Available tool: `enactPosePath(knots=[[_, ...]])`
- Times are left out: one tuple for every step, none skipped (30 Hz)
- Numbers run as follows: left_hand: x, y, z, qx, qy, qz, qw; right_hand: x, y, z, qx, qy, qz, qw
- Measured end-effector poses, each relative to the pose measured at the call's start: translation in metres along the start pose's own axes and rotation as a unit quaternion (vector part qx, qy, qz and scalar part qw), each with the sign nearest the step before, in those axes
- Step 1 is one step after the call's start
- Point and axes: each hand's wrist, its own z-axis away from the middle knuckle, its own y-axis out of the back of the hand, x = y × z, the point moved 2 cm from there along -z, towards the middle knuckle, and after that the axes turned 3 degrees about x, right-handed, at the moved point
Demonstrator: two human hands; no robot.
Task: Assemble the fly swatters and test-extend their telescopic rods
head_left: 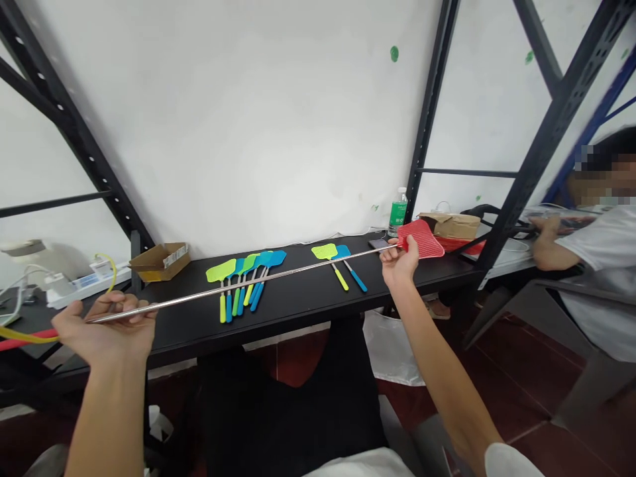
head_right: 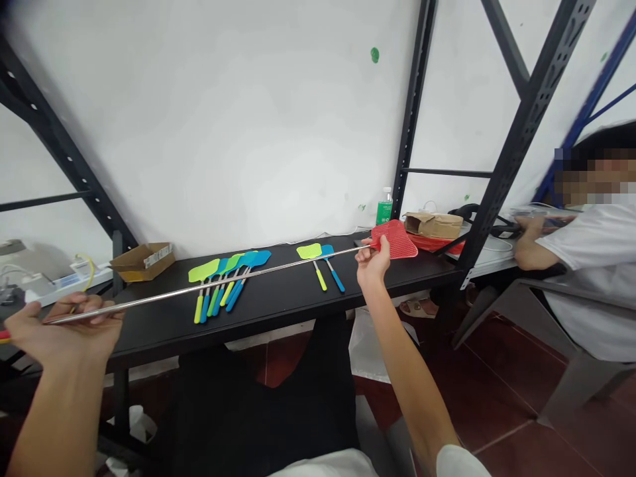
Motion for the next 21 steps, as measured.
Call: enactPosePath(knots=[[0.0,0.0,0.0,0.0,-0.001,0.005,1.0,-0.003,0.001,-0.002,0.003,0.006,0.007,1.0],[0.0,0.001,0.0,0.0,0.0,0.009,1.0,-0.006,0.003,-0.004,0.007,0.011,0.011,1.0],[0.0,0.002,-0.001,-0.001,0.0,0.012,1.0,-0.01,0.005,-0.007,0.012,0.016,0.013,1.0],[-0.001,0.003,-0.001,-0.002,-0.001,0.013,1.0,-0.013,0.007,-0.009,0.018,0.02,0.014,1.0],[-0.001,0.004,-0.002,0.0,0.0,0.015,1.0,-0.017,0.01,-0.011,0.025,0.025,0.014,0.999],[-0.001,0.005,-0.002,0.002,0.004,0.016,1.0,-0.02,0.012,-0.014,0.032,0.029,0.015,0.999],[-0.001,0.006,-0.002,0.006,0.008,0.017,1.0,-0.023,0.015,-0.016,0.037,0.032,0.018,0.999],[-0.002,0.006,-0.002,0.009,0.011,0.02,1.0,-0.026,0.017,-0.018,0.041,0.035,0.021,0.998],[-0.002,0.007,-0.002,0.012,0.015,0.024,1.0,-0.028,0.02,-0.02,0.043,0.036,0.026,0.998],[-0.003,0.007,-0.002,0.012,0.018,0.027,0.999,-0.03,0.021,-0.021,0.041,0.04,0.029,0.998],[-0.004,0.006,-0.002,0.009,0.021,0.032,0.999,-0.032,0.023,-0.023,0.04,0.045,0.031,0.998],[-0.005,0.006,-0.002,0.007,0.024,0.037,0.999,-0.033,0.024,-0.024,0.038,0.05,0.034,0.997],[-0.006,0.006,-0.002,0.005,0.026,0.042,0.999,-0.034,0.025,-0.024,0.038,0.056,0.037,0.997],[-0.007,0.005,-0.001,0.005,0.03,0.047,0.998,-0.035,0.026,-0.025,0.039,0.062,0.042,0.996],[-0.008,0.005,-0.001,0.004,0.034,0.052,0.998,-0.036,0.027,-0.025,0.039,0.067,0.048,0.996],[-0.009,0.004,-0.001,0.004,0.037,0.057,0.998,-0.037,0.028,-0.025,0.04,0.072,0.055,0.995],[-0.01,0.004,-0.001,0.006,0.04,0.06,0.997,-0.037,0.028,-0.025,0.039,0.075,0.063,0.994],[-0.012,0.004,-0.001,0.007,0.044,0.064,0.997,-0.037,0.029,-0.026,0.036,0.079,0.071,0.994],[-0.013,0.004,-0.001,0.009,0.048,0.067,0.997,-0.037,0.029,-0.026,0.034,0.083,0.078,0.993],[-0.014,0.004,-0.001,0.013,0.049,0.072,0.996,-0.037,0.029,-0.026,0.031,0.087,0.086,0.992],[-0.014,0.004,-0.001,0.017,0.05,0.076,0.996,-0.036,0.029,-0.026,0.027,0.09,0.093,0.991]])
